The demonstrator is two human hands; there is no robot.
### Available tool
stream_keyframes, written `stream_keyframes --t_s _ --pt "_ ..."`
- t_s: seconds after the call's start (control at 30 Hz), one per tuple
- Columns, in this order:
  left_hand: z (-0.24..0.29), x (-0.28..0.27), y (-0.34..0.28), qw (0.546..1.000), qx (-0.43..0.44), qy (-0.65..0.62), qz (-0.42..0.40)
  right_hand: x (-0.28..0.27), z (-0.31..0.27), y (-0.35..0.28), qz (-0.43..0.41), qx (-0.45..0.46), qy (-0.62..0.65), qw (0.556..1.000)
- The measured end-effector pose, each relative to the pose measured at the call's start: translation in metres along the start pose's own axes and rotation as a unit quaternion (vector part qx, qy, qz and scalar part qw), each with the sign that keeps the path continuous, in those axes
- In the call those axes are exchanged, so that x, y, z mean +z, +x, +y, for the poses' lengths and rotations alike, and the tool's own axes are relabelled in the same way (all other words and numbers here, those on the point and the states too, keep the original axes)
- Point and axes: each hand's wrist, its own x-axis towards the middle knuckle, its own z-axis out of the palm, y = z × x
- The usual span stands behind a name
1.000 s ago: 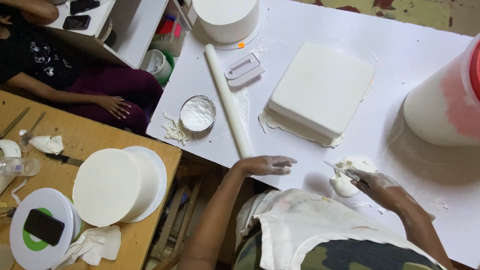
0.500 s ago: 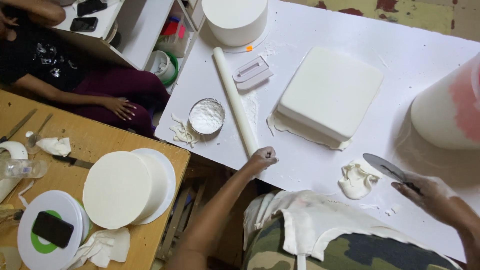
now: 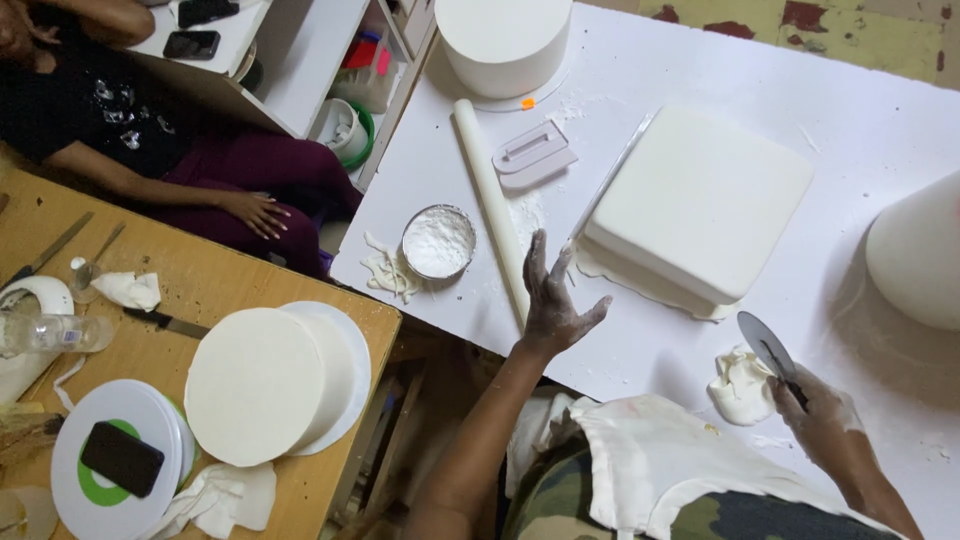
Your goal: Trimming excess fondant from a square cake using a pizza cutter and smoothing the sides with a fondant smoother
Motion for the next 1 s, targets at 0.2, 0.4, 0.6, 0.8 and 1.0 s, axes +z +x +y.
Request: stream_keyframes --t_s 0.2,0.4,0.6,0.8,1.0 --pt "-0.014 -0.031 -0.023 0.996 0.024 0.029 0.085 -0.007 0.008 -0.023 0.09 0.044 0.098 0.99" --pt "-0.005 -0.046 -0.009 0.995 -0.051 0.013 0.085 0.004 0.014 -0.012 0.171 0.002 0.188 0.967" --pt "-0.021 -0.036 -0.01 0.993 -0.092 0.029 0.064 0.009 0.012 -0.016 0.139 0.041 0.227 0.963" --pt "-0.006 -0.05 -0.011 0.993 -0.026 0.031 0.113 0.014 0.046 -0.018 0.158 0.023 0.154 0.975" --pt "0.005 -0.043 -0.023 0.997 -0.076 -0.01 0.029 0.005 0.008 -0.015 0.084 0.054 0.243 0.965"
